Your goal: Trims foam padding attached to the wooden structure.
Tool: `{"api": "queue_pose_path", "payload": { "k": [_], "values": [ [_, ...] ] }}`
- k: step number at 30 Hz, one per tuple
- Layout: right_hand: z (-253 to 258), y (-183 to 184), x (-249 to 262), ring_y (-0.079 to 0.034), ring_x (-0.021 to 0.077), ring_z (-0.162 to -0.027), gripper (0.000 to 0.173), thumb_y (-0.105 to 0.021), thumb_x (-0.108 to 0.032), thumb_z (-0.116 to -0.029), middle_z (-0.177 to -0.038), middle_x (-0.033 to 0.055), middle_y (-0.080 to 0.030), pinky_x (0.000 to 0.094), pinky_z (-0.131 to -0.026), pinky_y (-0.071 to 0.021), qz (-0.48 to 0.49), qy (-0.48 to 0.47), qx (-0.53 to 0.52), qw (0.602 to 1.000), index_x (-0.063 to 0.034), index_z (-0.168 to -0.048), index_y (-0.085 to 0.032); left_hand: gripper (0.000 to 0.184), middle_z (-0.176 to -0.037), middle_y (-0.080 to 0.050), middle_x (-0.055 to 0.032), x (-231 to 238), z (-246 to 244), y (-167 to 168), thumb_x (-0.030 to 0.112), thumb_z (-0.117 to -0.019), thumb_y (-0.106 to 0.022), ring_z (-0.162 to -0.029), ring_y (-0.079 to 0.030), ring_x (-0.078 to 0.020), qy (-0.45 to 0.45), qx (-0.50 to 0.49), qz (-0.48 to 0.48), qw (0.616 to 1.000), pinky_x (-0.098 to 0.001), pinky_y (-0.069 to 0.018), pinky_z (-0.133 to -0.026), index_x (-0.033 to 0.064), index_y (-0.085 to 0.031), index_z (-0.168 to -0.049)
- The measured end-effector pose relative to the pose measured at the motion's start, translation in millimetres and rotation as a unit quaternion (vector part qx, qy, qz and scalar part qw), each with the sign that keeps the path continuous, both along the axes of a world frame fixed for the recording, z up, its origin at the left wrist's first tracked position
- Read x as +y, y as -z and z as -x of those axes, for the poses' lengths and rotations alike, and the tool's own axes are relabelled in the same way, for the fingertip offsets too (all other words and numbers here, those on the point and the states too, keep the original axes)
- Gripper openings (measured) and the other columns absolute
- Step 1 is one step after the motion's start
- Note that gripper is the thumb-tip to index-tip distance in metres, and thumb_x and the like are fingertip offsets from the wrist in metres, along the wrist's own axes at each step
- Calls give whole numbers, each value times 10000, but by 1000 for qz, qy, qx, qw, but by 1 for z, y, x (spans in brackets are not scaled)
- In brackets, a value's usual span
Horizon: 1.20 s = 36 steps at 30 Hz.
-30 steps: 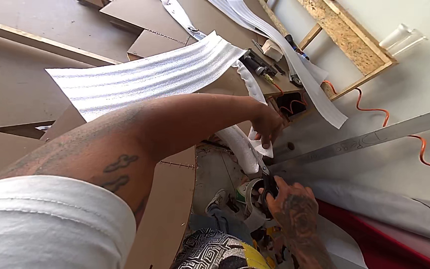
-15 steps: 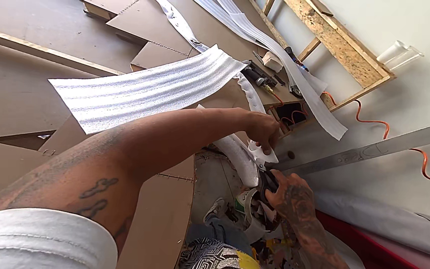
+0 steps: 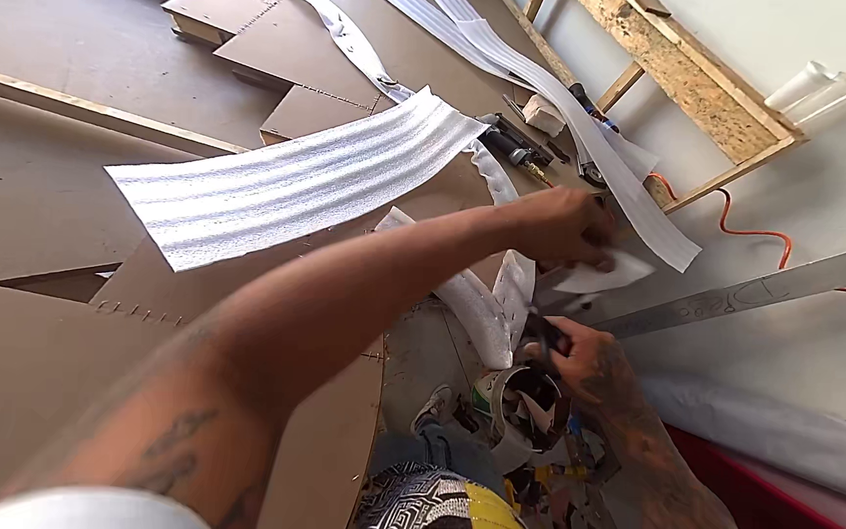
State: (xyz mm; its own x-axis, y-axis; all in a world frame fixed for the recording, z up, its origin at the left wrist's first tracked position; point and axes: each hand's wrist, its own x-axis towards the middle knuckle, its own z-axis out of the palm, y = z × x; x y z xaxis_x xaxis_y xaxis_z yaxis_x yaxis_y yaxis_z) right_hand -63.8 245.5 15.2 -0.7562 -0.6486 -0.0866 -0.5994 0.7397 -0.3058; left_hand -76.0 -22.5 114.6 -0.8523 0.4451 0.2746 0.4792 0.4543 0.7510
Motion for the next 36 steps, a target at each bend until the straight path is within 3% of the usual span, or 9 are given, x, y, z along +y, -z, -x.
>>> {"api": "queue_pose_path", "payload": {
  "k": [5,8,12,14,18,23,30,34,36],
  "values": [
    [-26,64,92,-690,122,-728,312,-681,-346,-939,-837,17,-721,323,-676,-603,404,200,-379,808,-94,-1118,-638,413,-1113,-737,-40,100,-90,21,160,-945,-722,-846,-720,-161,-58,-111,-159,979,-432,-628,-792,141,-650,-1352],
    [-56,102,131,-697,112,-758,538,-809,-447,-858,-903,41,-741,301,-678,-601,388,225,-546,708,-71,-1209,-656,268,-1091,-751,-75,137,-159,102,234,-1039,-573,-951,-726,-224,-11,-342,-164,925,-509,-576,-913,126,-717,-1238],
    [-85,145,158,-658,98,-647,597,-755,-457,-913,-877,64,-728,235,-543,-553,378,153,-734,543,-119,-1387,-625,446,-1057,-728,-119,135,-202,185,336,-1121,-358,-875,-720,-218,-282,-569,-507,582,-385,-608,-784,10,-608,-1294],
    [-93,155,159,-647,68,-646,575,-730,-490,-922,-857,19,-715,217,-579,-555,395,88,-786,467,-157,-1381,-634,567,-1180,-717,-159,132,-182,201,435,-1125,-267,-1013,-724,-267,-359,-515,-604,491,-421,-599,-870,12,-544,-1382],
    [-111,183,149,-670,126,-720,734,-680,-676,-871,-922,44,-695,271,-639,-589,406,-17,-842,356,-131,-1359,-613,535,-1248,-680,-202,137,-146,229,386,-1108,-185,-1001,-713,-293,-309,-391,-722,480,-417,-593,-860,45,-537,-1321],
    [-125,223,128,-661,149,-706,849,-571,-806,-849,-916,61,-682,287,-610,-574,460,-90,-831,301,-128,-1359,-590,562,-1079,-727,-114,126,-137,285,490,-922,-667,-890,-714,-199,-164,-360,-756,521,-350,-594,-842,107,-655,-1333],
    [-131,239,93,-659,180,-670,893,-516,-816,-880,-880,103,-686,318,-581,-575,481,-125,-802,332,-51,-1331,-605,438,-990,-731,-100,90,-134,283,436,-968,-622,-940,-716,-244,-232,-373,-691,573,-448,-582,-889,99,-683,-1241],
    [-140,233,58,-670,186,-716,927,-520,-820,-874,-944,109,-687,318,-592,-581,520,-118,-805,258,-44,-1377,-575,319,-840,-690,-87,96,-125,271,408,-1055,-491,-763,-716,-219,-375,-377,-635,560,-368,-616,-712,123,-634,-1074],
    [-139,228,44,-676,168,-723,910,-553,-813,-860,-987,99,-692,293,-573,-569,533,-123,-810,211,-57,-1366,-569,331,-899,-714,-87,87,-128,276,382,-1014,-564,-833,-710,-232,-323,-379,-634,591,-421,-593,-811,107,-685,-1153]
  ]
}}
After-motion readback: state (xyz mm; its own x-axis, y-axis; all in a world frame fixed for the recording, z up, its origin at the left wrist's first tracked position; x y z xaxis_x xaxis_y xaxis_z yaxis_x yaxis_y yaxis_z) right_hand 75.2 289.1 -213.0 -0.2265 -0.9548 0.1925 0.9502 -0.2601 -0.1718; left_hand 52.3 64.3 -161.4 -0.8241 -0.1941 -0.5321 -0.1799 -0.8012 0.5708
